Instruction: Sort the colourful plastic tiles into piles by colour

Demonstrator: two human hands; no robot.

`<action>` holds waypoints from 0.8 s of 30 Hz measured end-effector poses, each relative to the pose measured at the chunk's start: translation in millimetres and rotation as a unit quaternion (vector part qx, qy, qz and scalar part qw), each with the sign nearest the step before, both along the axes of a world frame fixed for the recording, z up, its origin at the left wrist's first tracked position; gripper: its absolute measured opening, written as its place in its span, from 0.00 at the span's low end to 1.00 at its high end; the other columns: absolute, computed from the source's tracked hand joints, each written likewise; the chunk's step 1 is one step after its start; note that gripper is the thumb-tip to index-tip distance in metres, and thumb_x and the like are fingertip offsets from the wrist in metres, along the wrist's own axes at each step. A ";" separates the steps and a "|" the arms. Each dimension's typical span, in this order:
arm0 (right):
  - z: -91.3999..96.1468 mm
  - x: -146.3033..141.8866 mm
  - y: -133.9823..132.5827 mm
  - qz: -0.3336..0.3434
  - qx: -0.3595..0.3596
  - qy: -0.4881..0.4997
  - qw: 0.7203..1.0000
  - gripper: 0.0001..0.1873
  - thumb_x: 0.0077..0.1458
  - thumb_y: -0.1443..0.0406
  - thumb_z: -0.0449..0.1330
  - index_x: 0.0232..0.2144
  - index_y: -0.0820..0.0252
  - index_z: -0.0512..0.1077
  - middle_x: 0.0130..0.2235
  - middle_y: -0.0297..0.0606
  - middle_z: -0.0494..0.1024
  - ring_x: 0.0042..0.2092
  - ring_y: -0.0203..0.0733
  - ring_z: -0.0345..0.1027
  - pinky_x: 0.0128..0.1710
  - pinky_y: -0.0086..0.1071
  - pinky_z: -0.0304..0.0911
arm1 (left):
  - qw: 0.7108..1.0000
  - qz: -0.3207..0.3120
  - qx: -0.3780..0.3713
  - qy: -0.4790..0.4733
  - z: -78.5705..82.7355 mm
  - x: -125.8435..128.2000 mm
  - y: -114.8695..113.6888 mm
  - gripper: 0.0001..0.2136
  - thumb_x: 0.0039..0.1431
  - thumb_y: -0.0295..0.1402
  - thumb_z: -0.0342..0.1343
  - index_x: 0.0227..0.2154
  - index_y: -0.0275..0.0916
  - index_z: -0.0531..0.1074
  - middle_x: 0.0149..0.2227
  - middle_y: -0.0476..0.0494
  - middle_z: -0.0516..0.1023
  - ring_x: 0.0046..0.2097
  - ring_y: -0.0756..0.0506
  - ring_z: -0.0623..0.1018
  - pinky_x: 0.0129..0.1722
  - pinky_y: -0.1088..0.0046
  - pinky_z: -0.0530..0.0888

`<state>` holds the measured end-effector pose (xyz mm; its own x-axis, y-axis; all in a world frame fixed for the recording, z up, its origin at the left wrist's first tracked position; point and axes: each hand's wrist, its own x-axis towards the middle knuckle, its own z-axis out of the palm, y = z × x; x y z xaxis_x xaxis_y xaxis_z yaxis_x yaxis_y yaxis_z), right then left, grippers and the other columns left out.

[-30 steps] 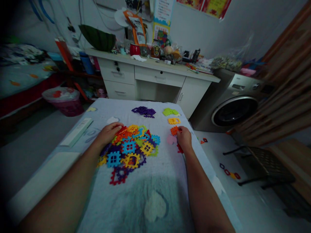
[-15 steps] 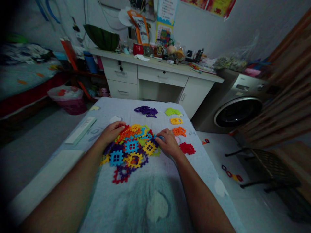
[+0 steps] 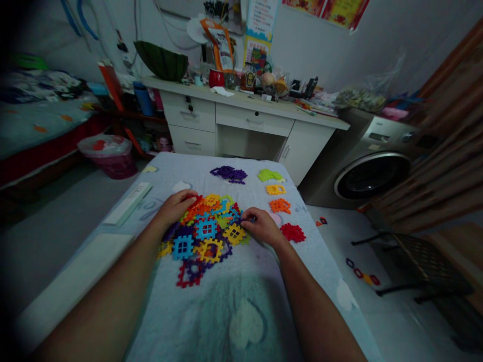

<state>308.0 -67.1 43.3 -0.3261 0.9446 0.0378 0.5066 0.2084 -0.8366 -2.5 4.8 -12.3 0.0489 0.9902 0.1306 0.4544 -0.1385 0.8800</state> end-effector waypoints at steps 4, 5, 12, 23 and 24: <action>1.2 2.0 5.6 -0.001 -0.064 0.126 0.990 0.12 0.47 0.57 0.65 0.29 0.58 0.70 0.29 0.30 0.72 0.31 0.35 0.65 0.33 0.30 0.61 | 1.000 0.000 0.000 0.002 4.1 1.2 -2.1 0.16 0.53 0.45 0.53 0.38 0.40 0.75 0.38 0.46 0.79 0.40 0.43 0.77 0.43 0.66 0.72; 2.4 1.7 8.7 -0.010 -0.062 0.144 0.988 0.13 0.46 0.57 0.66 0.29 0.58 0.70 0.29 0.30 0.72 0.31 0.35 0.65 0.34 0.30 0.61 | 1.000 0.001 0.000 0.003 5.7 1.8 -3.0 0.16 0.53 0.44 0.53 0.38 0.40 0.75 0.38 0.45 0.80 0.40 0.42 0.77 0.44 0.66 0.72; 9.7 -14.3 60.6 -0.091 -0.004 0.180 0.980 0.17 0.42 0.56 0.66 0.33 0.58 0.69 0.26 0.28 0.70 0.27 0.34 0.63 0.28 0.29 0.58 | 1.000 -0.007 0.000 0.017 16.1 3.6 -8.0 0.18 0.55 0.48 0.50 0.35 0.40 0.76 0.37 0.46 0.80 0.41 0.41 0.77 0.45 0.65 0.71; -23.8 -40.3 158.1 -0.245 0.042 0.171 0.953 0.10 0.36 0.63 0.62 0.25 0.58 0.67 0.21 0.28 0.69 0.25 0.36 0.64 0.27 0.29 0.60 | 0.997 -0.002 -0.036 -0.068 13.9 0.6 -4.6 0.16 0.42 0.33 0.49 0.35 0.40 0.76 0.39 0.46 0.81 0.42 0.42 0.78 0.49 0.64 0.73; -25.6 -40.9 160.7 -0.243 0.040 0.166 0.955 0.10 0.37 0.63 0.62 0.25 0.58 0.67 0.21 0.28 0.69 0.25 0.37 0.64 0.26 0.29 0.60 | 0.997 -0.002 -0.039 -0.073 14.7 1.0 -5.2 0.16 0.42 0.33 0.50 0.35 0.40 0.76 0.38 0.46 0.81 0.42 0.42 0.78 0.48 0.64 0.73</action>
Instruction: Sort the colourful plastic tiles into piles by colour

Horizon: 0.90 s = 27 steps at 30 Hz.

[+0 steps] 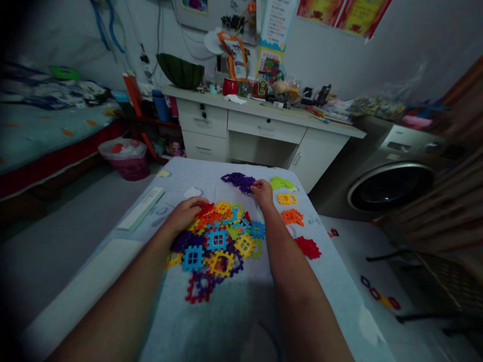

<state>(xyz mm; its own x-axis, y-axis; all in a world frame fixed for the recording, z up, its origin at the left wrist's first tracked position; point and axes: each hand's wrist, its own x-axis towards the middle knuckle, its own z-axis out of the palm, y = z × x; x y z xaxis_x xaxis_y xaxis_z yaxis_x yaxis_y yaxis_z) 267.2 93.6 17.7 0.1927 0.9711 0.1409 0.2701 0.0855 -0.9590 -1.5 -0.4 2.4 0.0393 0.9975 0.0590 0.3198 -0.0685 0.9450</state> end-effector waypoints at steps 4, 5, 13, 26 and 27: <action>-7.5 0.2 5.7 0.013 -0.010 -0.043 0.999 0.08 0.37 0.64 0.60 0.26 0.58 0.67 0.21 0.28 0.70 0.26 0.38 0.66 0.27 0.29 0.61 | 1.000 -0.008 0.000 -0.010 2.0 0.6 -1.6 0.16 0.41 0.31 0.50 0.35 0.40 0.75 0.37 0.47 0.81 0.41 0.42 0.78 0.47 0.64 0.73; -9.7 0.6 6.3 0.013 -0.010 -0.057 0.998 0.08 0.38 0.64 0.60 0.26 0.58 0.68 0.22 0.28 0.70 0.26 0.38 0.67 0.27 0.30 0.62 | 1.000 -0.013 0.002 -0.011 1.9 0.5 -1.5 0.16 0.41 0.31 0.50 0.35 0.40 0.75 0.37 0.47 0.81 0.41 0.42 0.78 0.47 0.64 0.73; -13.5 4.4 2.2 -0.025 0.045 -0.151 0.987 0.13 0.44 0.64 0.58 0.35 0.60 0.73 0.36 0.38 0.79 0.36 0.41 0.71 0.41 0.35 0.67 | 1.000 -0.013 -0.005 -0.025 -6.0 -0.2 1.6 0.16 0.45 0.32 0.51 0.38 0.40 0.75 0.39 0.46 0.81 0.42 0.43 0.78 0.46 0.65 0.73; 39.5 -29.9 -39.6 0.357 0.023 -0.350 0.866 0.20 0.47 0.75 0.59 0.43 0.60 0.77 0.46 0.40 0.79 0.44 0.41 0.71 0.45 0.33 0.66 | 1.000 0.005 0.026 0.008 -7.7 -1.5 2.9 0.14 0.50 0.36 0.51 0.37 0.40 0.76 0.40 0.46 0.80 0.44 0.42 0.78 0.50 0.64 0.71; 40.0 -32.3 -41.7 0.369 0.017 -0.370 0.853 0.23 0.46 0.77 0.58 0.45 0.59 0.77 0.47 0.40 0.79 0.46 0.41 0.71 0.47 0.33 0.65 | 1.000 0.006 0.028 0.008 -7.3 -1.5 2.8 0.14 0.50 0.36 0.51 0.36 0.40 0.76 0.40 0.46 0.80 0.44 0.42 0.78 0.50 0.64 0.71</action>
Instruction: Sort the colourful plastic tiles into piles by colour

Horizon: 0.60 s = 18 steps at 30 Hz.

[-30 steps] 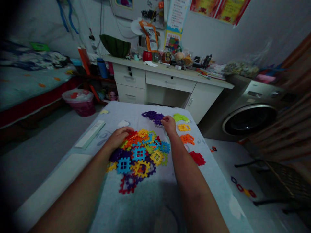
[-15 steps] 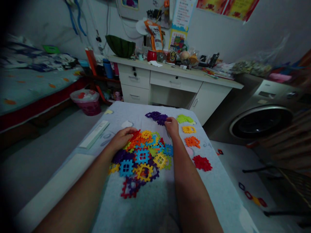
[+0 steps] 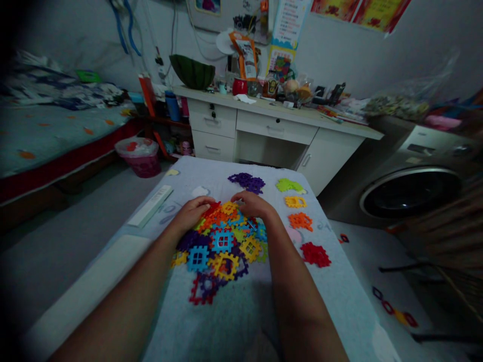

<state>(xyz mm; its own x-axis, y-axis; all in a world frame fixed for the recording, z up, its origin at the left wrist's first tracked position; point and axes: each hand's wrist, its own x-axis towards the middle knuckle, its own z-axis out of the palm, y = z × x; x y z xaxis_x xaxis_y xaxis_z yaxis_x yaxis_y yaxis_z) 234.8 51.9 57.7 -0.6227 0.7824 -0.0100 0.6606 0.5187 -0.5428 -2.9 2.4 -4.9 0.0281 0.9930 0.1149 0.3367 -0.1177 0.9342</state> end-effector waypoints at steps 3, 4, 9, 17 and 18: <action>-0.4 -6.2 -2.9 0.016 0.008 -0.046 0.999 0.29 0.43 0.81 0.56 0.48 0.59 0.76 0.49 0.41 0.78 0.48 0.41 0.70 0.50 0.34 0.64 | 1.000 0.004 0.000 -0.002 1.3 0.3 -0.4 0.13 0.49 0.36 0.51 0.36 0.40 0.76 0.40 0.46 0.81 0.44 0.42 0.78 0.50 0.64 0.72; -0.8 -7.9 -3.1 0.016 0.010 -0.054 0.998 0.29 0.43 0.81 0.56 0.47 0.60 0.77 0.49 0.41 0.78 0.47 0.42 0.70 0.50 0.34 0.64 | 1.000 0.005 -0.001 -0.003 1.5 0.4 -0.5 0.13 0.50 0.36 0.51 0.36 0.40 0.76 0.40 0.46 0.81 0.44 0.42 0.78 0.50 0.64 0.72; -2.5 -11.2 -1.8 0.015 0.029 -0.048 0.998 0.19 0.47 0.77 0.58 0.40 0.62 0.79 0.42 0.40 0.79 0.42 0.40 0.71 0.45 0.31 0.64 | 1.000 0.005 -0.009 -0.001 1.6 1.2 -0.9 0.14 0.50 0.35 0.51 0.37 0.40 0.76 0.40 0.46 0.80 0.44 0.43 0.78 0.50 0.65 0.72; 0.2 -1.8 3.8 0.029 -0.012 0.058 0.998 0.08 0.48 0.75 0.60 0.31 0.62 0.77 0.32 0.34 0.77 0.35 0.36 0.67 0.38 0.28 0.61 | 1.000 -0.003 -0.020 0.004 7.9 3.1 -4.4 0.13 0.48 0.36 0.52 0.36 0.40 0.76 0.38 0.47 0.81 0.42 0.42 0.78 0.49 0.64 0.72; 1.9 0.0 3.9 0.025 -0.016 0.081 0.996 0.08 0.48 0.74 0.60 0.30 0.61 0.77 0.33 0.34 0.76 0.35 0.35 0.67 0.38 0.28 0.61 | 1.000 -0.004 -0.023 0.003 8.8 3.4 -5.0 0.13 0.48 0.36 0.52 0.35 0.40 0.76 0.38 0.47 0.81 0.42 0.42 0.78 0.48 0.64 0.73</action>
<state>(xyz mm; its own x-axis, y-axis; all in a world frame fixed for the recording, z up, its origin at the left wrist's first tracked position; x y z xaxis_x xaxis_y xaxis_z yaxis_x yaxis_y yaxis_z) 234.8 55.8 59.6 -0.6564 0.7512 0.0694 0.5370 0.5299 -0.6564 0.5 -2.6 3.9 0.0364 0.9969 0.0695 0.3425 -0.0778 0.9363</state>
